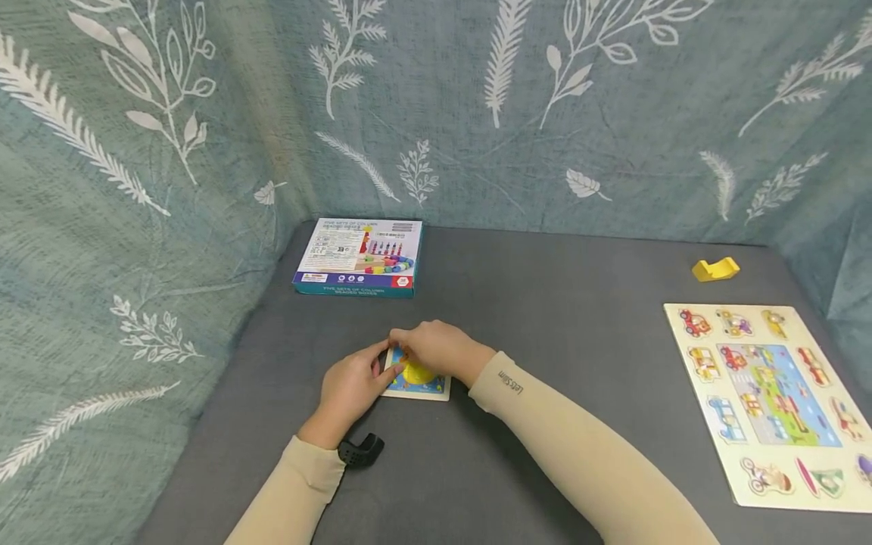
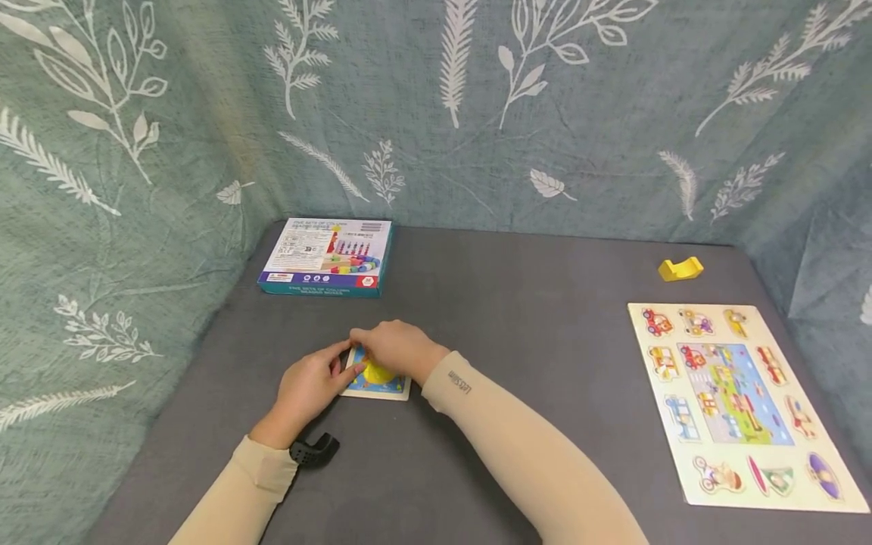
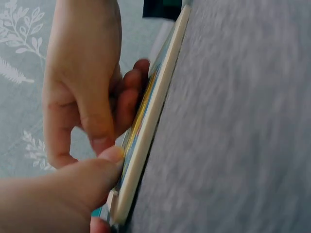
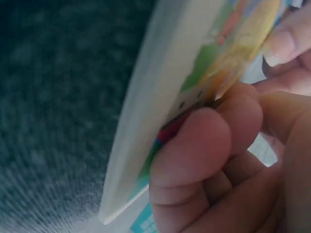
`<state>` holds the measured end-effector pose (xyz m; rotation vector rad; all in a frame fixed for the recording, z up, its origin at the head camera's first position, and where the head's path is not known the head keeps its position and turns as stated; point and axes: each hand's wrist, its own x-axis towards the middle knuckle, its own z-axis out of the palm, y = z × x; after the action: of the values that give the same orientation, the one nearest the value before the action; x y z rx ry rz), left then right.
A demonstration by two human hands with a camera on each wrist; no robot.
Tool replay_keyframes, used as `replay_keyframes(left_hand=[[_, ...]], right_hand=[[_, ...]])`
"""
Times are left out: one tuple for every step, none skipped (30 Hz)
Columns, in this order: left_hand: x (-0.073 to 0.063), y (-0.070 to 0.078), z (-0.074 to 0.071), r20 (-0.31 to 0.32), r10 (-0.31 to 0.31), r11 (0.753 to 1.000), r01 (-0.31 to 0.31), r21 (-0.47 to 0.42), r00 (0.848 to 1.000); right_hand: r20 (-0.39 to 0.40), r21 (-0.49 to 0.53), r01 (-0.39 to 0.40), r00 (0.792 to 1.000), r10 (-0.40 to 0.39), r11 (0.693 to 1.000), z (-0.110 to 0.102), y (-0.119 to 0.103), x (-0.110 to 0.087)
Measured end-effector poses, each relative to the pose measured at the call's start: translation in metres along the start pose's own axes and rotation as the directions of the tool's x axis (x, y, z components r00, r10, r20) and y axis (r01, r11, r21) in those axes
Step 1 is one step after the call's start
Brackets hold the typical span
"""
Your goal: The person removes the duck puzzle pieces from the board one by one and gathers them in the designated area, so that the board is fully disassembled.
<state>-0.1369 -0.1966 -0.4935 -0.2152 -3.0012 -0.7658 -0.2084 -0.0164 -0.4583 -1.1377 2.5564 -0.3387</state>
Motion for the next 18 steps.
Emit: replay_keyframes(left_hand=[[-0.0001,0.0003,0.0007,-0.009,-0.005,1.0,0.005,0.007,1.0],[-0.0005,0.0005,0.0013,-0.015,-0.011,1.0,0.011,0.008,1.0],[-0.0009,0.0009,0.0018,-0.02,-0.016,1.0,0.016,0.009,1.0],[-0.0013,0.001,0.0025,-0.026,-0.021,1.0,0.021,0.014,0.999],[-0.0019,0.0012,0.0029,-0.03,-0.026,0.999,0.027,0.017,0.999],[-0.0027,0.0013,0.003,-0.033,-0.031,0.999,0.032,0.019,0.999],[-0.0035,0.0013,0.0031,-0.033,-0.035,0.999,0.036,0.022,0.999],[-0.0043,0.0013,0.0034,-0.032,-0.04,0.999,0.041,0.023,0.999],[-0.0049,0.0014,0.0037,-0.034,-0.042,0.999,0.043,0.025,0.999],[-0.0052,0.0015,0.004,-0.036,-0.04,0.999,0.041,0.026,0.999],[-0.0054,0.0019,0.0038,-0.036,-0.037,0.999,0.038,0.023,0.999],[-0.0052,0.002,0.0038,-0.034,-0.034,0.999,0.035,0.023,0.999],[-0.0046,0.0021,0.0039,-0.034,-0.032,0.999,0.032,0.021,0.999],[-0.0037,0.0025,0.0039,-0.035,-0.028,0.999,0.029,0.021,0.999],[-0.0025,0.0029,0.0036,-0.038,-0.024,0.999,0.025,0.02,0.999],[-0.0012,0.0033,0.0033,-0.039,-0.021,1.0,0.022,0.019,0.999],[0.0001,0.004,0.003,-0.038,-0.022,1.0,0.023,0.019,0.999],[0.0013,0.0046,0.0025,-0.037,-0.021,1.0,0.022,0.019,0.999]], right_hand=[[0.004,0.012,0.002,1.0,-0.002,1.0,0.0007,0.0007,0.0008],[0.005,0.017,0.006,1.0,-0.006,1.0,0.0011,0.0014,0.0013],[0.005,0.022,0.007,1.0,-0.008,1.0,0.0018,0.0018,0.0017],[0.003,0.026,0.007,1.0,-0.007,1.0,0.0024,0.002,0.0018],[0.001,0.026,0.008,1.0,-0.008,1.0,0.0032,0.002,0.0017],[-0.002,0.031,0.004,1.0,-0.004,1.0,0.0039,0.0017,0.0014],[-0.006,0.032,0.002,1.0,-0.002,0.999,0.0045,0.0012,0.001],[-0.012,0.027,-0.003,1.0,0.003,1.0,0.0052,0.0009,0.0006],[-0.019,0.025,-0.013,1.0,0.013,1.0,0.006,0.0007,0.0003],[-0.029,0.021,-0.021,0.999,0.021,1.0,0.0066,0.0007,0.0001],[-0.04,0.015,-0.028,0.999,0.029,0.999,0.0071,0.001,0.0001],[-0.049,0.012,-0.036,0.998,0.036,0.999,0.007,0.0012,0.0],[-0.058,0.002,-0.039,0.998,0.039,0.999,0.0069,0.0014,0.0002],[-0.065,-0.004,-0.046,0.997,0.046,0.999,0.0067,0.0018,0.0007],[-0.07,-0.007,-0.053,0.996,0.052,0.999,0.0063,0.0022,0.0014],[-0.072,-0.01,-0.059,0.996,0.058,0.998,0.0058,0.0026,0.0021],[-0.07,-0.009,-0.067,0.995,0.067,0.998,0.0053,0.0032,0.0029],[-0.067,-0.009,-0.074,0.995,0.073,0.997,0.0045,0.0036,0.0037]])
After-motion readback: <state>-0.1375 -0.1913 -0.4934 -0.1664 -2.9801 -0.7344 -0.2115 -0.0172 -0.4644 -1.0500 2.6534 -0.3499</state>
